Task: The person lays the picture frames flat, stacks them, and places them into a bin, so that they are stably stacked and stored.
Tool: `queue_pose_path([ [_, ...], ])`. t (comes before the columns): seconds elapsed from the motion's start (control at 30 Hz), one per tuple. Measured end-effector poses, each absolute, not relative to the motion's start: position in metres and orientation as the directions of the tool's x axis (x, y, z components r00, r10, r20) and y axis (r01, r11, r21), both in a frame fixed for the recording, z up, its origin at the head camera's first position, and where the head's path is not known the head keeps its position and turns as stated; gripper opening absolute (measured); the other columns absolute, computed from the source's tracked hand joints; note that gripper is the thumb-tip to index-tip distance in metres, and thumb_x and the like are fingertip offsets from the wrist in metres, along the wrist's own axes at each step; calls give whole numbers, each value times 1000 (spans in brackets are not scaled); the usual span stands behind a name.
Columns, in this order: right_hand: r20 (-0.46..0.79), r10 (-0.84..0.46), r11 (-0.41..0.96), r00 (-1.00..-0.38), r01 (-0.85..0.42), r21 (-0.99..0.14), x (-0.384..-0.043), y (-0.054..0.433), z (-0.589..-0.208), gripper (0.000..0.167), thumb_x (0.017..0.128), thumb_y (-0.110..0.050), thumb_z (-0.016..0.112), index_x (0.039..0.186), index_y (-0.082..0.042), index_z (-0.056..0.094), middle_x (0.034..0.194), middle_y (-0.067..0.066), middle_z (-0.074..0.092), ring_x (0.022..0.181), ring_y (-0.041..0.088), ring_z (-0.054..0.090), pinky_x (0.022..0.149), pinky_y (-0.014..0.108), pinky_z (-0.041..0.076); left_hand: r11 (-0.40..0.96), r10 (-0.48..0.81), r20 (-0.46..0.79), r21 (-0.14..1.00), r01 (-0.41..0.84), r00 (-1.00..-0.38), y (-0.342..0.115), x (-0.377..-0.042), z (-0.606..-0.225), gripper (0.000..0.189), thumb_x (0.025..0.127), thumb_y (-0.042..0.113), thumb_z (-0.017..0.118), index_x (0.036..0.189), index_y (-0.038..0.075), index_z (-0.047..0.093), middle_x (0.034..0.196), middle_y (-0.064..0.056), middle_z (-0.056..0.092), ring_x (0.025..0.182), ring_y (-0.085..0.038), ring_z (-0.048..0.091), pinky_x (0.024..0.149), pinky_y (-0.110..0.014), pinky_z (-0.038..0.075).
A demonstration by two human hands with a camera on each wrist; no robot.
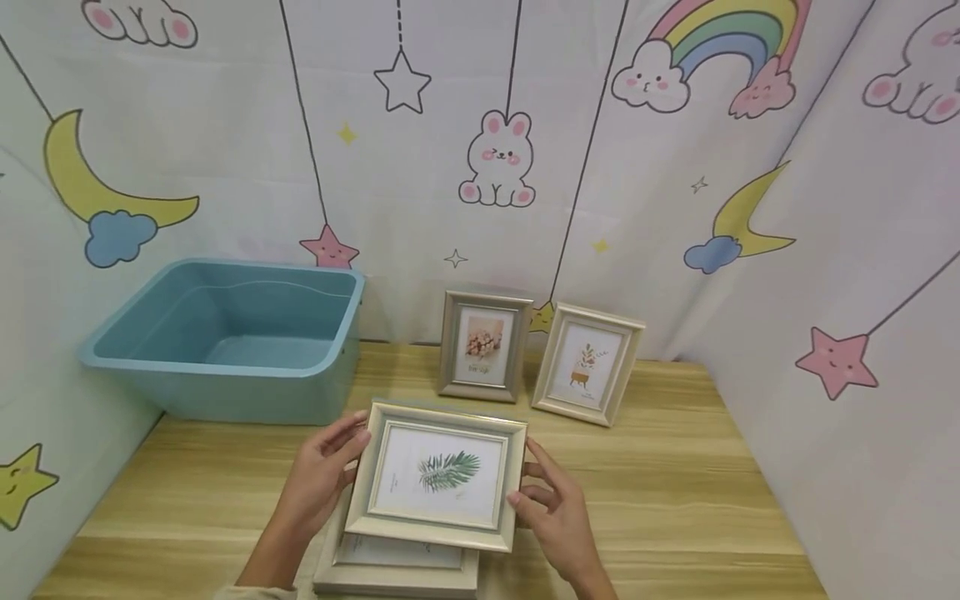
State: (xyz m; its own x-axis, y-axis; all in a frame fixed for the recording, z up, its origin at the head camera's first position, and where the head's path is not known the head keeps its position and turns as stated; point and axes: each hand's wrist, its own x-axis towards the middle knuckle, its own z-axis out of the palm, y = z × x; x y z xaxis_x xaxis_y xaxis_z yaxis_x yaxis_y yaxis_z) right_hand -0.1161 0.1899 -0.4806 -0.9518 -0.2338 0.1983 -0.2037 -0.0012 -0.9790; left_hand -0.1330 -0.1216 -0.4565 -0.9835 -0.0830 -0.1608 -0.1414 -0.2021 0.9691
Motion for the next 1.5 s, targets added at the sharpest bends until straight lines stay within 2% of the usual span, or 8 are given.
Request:
queue_pose_path([
  [0.2, 1, -279, -8, -960, 2, -1000, -117, 185, -482, 76, 90, 4, 66, 154, 5, 26, 114, 12, 59, 88, 13, 73, 65, 41, 62, -51, 41, -143, 988, -145, -989, -142, -122, -466, 60, 93, 2, 65, 149, 2, 44, 140, -25, 51, 99, -11, 63, 71, -26, 54],
  [0.37, -105, -322, 16, -941, 105, -994, -117, 178, -486, 78, 90, 0, 67, 155, 4, 24, 107, 10, 58, 86, 12, 72, 64, 38, 62, 73, 61, -177, 982, -172, -982, -156, -118, -471, 63, 90, 5, 70, 148, 0, 45, 140, -29, 51, 95, -16, 64, 67, -30, 55],
  [0.6, -223, -280, 104, -934, 202, -974, -119, 169, -491, 76, 88, -4, 71, 154, -1, 33, 96, 7, 59, 74, 11, 69, 61, 34, 60, 213, -2, -202, 957, -198, -979, -157, -118, -483, 58, 88, 3, 73, 139, -10, 51, 131, -30, 60, 85, -19, 65, 61, -28, 54],
  [0.8, -227, -280, 167, -933, 185, -968, -119, 165, -493, 75, 87, -5, 72, 151, 6, 34, 84, 4, 64, 67, 9, 64, 62, 28, 58, 342, -96, -178, 918, -200, -979, -153, -112, -484, 46, 84, 4, 76, 127, -9, 63, 121, -26, 68, 75, -17, 65, 58, -27, 54],
  [0.97, -235, -277, 201, -932, 183, -962, -120, 162, -497, 73, 86, -5, 71, 149, 9, 36, 86, 4, 64, 69, 9, 63, 63, 24, 57, 428, -129, -126, 888, -170, -984, -151, -108, -484, 43, 83, 5, 77, 123, -7, 66, 116, -25, 71, 73, -19, 69, 55, -29, 53],
  [1.27, -236, -299, 184, -925, 187, -965, -119, 160, -500, 73, 86, -2, 70, 148, 11, 34, 99, 9, 54, 74, 8, 63, 63, 24, 55, 587, -171, -73, 793, -161, -983, -146, -104, -481, 40, 83, 9, 76, 120, -4, 70, 106, -23, 74, 80, -27, 74, 68, -44, 58],
  [1.37, -240, -297, 196, -924, 187, -963, -120, 159, -500, 72, 86, -1, 70, 148, 10, 35, 99, 9, 54, 75, 8, 63, 62, 23, 55, 627, -184, -57, 762, -162, -981, -145, -103, -480, 40, 82, 10, 75, 119, -3, 70, 99, -20, 75, 77, -25, 74, 78, -54, 54],
  [1.5, -240, -293, 226, -926, 177, -958, -121, 157, -500, 71, 86, -1, 71, 147, 10, 37, 98, 9, 54, 73, 9, 61, 60, 22, 54, 657, -201, -48, 734, -171, -978, -144, -102, -480, 39, 81, 10, 74, 118, -3, 71, 90, -15, 77, 73, -22, 73, 82, -61, 49],
])
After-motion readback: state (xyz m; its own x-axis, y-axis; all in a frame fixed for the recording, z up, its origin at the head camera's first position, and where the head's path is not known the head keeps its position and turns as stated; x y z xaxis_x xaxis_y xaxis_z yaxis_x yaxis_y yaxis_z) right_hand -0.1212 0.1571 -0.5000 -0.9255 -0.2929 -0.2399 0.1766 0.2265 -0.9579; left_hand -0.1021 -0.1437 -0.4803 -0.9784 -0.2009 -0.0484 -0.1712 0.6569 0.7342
